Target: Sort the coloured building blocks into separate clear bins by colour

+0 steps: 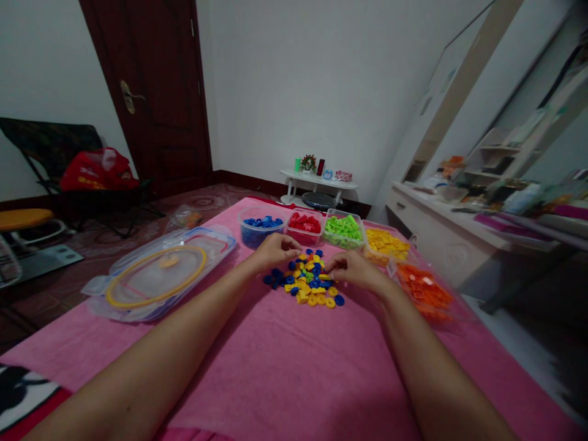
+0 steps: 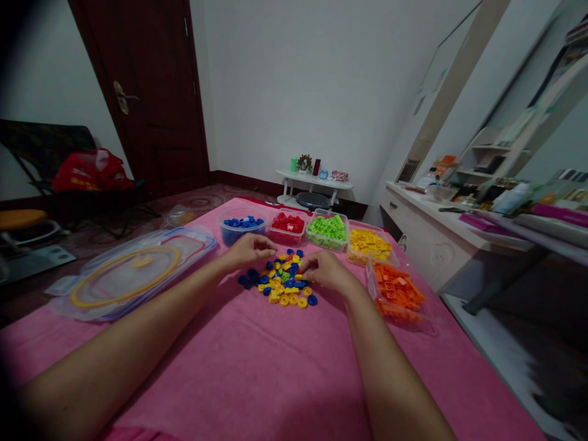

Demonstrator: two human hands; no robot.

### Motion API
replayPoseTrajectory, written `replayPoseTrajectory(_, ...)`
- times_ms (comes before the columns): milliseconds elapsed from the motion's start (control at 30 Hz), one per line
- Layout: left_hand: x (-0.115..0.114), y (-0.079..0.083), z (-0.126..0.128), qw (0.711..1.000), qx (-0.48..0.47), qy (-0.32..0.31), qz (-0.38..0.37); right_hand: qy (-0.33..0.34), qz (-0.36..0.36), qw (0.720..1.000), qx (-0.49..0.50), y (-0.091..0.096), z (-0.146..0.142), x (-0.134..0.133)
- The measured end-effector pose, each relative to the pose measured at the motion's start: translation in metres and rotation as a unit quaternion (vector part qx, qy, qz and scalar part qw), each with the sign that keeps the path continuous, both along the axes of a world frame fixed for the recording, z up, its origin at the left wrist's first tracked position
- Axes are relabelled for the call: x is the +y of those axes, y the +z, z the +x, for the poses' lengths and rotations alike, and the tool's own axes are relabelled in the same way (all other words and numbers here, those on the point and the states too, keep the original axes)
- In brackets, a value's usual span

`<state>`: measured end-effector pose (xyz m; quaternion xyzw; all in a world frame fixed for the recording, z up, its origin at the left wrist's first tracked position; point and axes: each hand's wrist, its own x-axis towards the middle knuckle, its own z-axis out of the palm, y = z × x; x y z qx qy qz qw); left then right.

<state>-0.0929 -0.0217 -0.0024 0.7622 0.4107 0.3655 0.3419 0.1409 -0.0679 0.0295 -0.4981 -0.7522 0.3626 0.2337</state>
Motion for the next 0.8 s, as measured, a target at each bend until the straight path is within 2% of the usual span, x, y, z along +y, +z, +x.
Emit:
replayPoseTrajectory(100,0.005,0.000,-0.009,0.999,0.013,-0.026,-0.038,0.028,0.013,0.998,-0.056,0.001,-0.008,-0.003)
replayPoseTrajectory(233,0.006,0.001,-0.015,0.997,0.069,-0.012,-0.034,-0.068,0.148,0.979,-0.123,-0.008,-0.013,0.002)
replayPoseTrajectory(333,0.001,0.005,-0.016,0.991,0.106,-0.052,-0.063,-0.101,0.209,0.960,-0.158,-0.021,-0.015,0.008)
replayPoseTrajectory(467,-0.010,0.009,-0.010,0.981,0.169,-0.077,-0.061,-0.066,0.195,0.959,-0.194,-0.035,-0.023,0.011)
replayPoseTrajectory(567,-0.015,0.006,-0.001,0.975,0.212,-0.067,-0.016,-0.088,0.197,0.953,-0.212,-0.038,-0.029,0.011)
replayPoseTrajectory(700,-0.015,0.006,0.001,0.971,0.232,-0.048,0.003,-0.126,0.203,0.950,-0.201,-0.032,-0.026,0.010)
replayPoseTrajectory(800,-0.011,0.012,-0.006,0.974,0.225,-0.034,0.013,-0.140,0.198,0.955,-0.172,-0.022,-0.018,0.009)
